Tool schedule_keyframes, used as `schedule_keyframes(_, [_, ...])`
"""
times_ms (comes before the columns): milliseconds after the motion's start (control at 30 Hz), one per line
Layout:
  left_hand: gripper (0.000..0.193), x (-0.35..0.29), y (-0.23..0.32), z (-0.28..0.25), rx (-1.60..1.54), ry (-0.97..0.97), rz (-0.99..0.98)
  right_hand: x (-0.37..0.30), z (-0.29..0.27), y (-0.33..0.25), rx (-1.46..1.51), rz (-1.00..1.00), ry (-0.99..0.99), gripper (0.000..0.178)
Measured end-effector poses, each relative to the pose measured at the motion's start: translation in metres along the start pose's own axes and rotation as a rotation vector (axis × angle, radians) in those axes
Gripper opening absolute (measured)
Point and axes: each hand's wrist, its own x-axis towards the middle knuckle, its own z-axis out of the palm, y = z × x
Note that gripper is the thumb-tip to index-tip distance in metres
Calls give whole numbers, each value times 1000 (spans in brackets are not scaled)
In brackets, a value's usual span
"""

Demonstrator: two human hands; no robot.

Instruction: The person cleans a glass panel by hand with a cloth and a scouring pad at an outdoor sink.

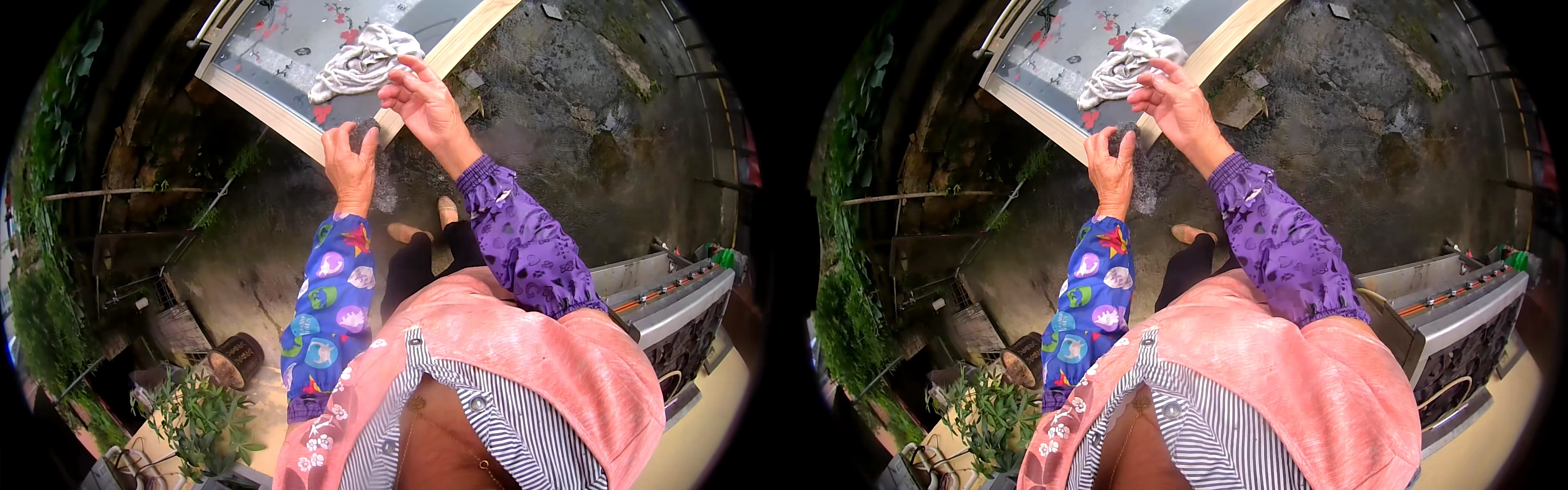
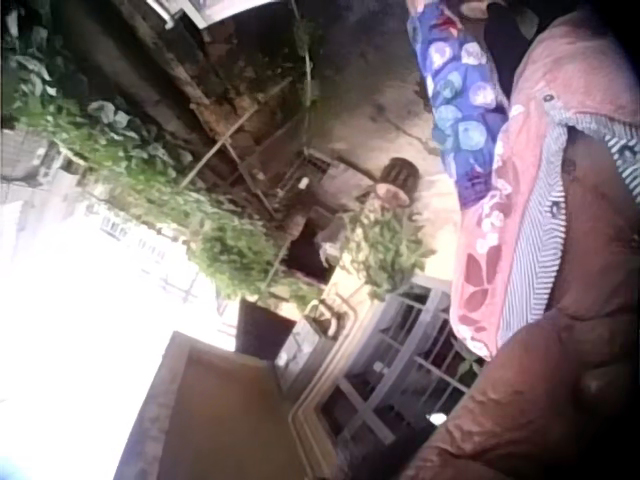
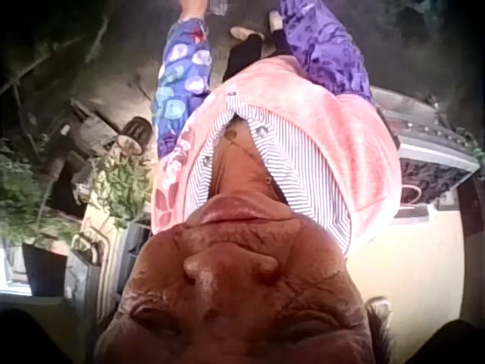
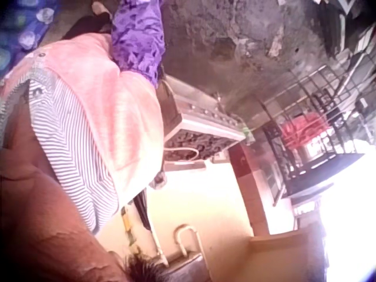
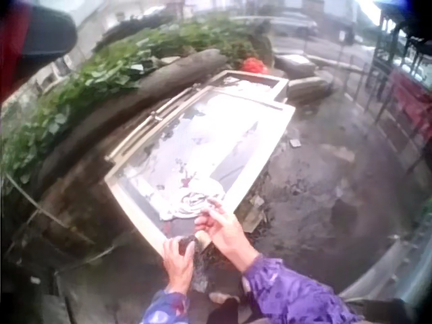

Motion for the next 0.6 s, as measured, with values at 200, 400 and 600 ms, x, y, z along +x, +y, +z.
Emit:
schedule_keyframes(200, [77, -16, 9, -4, 256, -183, 168, -19, 43, -45, 239, 70, -256, 29])
schedule_keyframes(400, [59, -23, 0, -16, 58, -64, 68, -38, 71, -53, 345, 72, -141, 28])
schedule_keyframes(600, [53, -47, -43, -73, -80, 38, -248, -38, 62, -53, 412, 78, -95, 23])
